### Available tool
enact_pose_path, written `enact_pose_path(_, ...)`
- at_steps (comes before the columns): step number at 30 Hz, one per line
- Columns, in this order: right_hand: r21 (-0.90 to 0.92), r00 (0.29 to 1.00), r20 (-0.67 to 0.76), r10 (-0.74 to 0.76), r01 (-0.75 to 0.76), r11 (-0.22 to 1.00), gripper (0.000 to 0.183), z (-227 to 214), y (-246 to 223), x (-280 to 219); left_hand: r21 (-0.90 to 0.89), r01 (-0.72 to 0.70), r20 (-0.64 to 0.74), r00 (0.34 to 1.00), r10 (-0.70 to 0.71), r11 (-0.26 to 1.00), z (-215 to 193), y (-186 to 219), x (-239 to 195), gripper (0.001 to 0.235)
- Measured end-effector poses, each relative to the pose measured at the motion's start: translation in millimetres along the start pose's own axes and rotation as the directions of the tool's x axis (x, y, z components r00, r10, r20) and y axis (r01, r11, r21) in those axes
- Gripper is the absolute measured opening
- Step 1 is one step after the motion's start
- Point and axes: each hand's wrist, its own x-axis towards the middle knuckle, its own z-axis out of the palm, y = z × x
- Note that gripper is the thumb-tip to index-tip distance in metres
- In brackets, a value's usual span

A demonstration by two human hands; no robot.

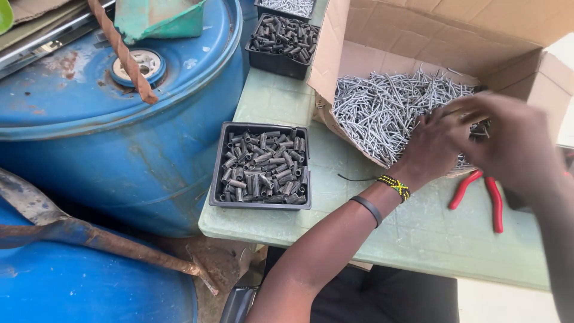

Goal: A person is manually sorting small grey wall plugs from a box of silver nails into a separate plastic tray.

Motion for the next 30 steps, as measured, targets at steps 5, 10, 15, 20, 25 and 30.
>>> enact_pose_path(5,0.304,0.906,0.143,-0.398,0.343,0.889,0.021,18,-83,21,0.145,0.216,0.054,0.973,-0.226,0.966,23,11,4,0.049)
enact_pose_path(10,0.411,0.866,-0.013,-0.500,0.461,0.787,0.018,55,-128,49,-0.025,0.078,0.017,0.997,-0.077,0.997,-8,2,2,0.017)
enact_pose_path(15,0.474,0.878,-0.161,-0.450,0.469,0.745,0.018,84,-143,73,-0.070,0.002,0.006,1.000,-0.002,0.998,-11,-3,-1,0.015)
enact_pose_path(20,0.496,0.897,-0.081,-0.435,0.415,0.763,0.024,84,-125,61,-0.066,0.009,-0.009,1.000,-0.010,0.998,-12,-2,-1,0.013)
enact_pose_path(25,0.508,0.963,-0.138,-0.232,0.270,0.818,0.021,58,-66,36,-0.124,0.028,0.215,0.977,0.000,0.992,-15,-1,8,0.018)
enact_pose_path(30,0.261,0.989,-0.105,-0.104,0.129,0.957,0.026,33,80,23,0.079,-0.049,-0.008,0.999,0.050,0.996,-41,-3,2,0.047)
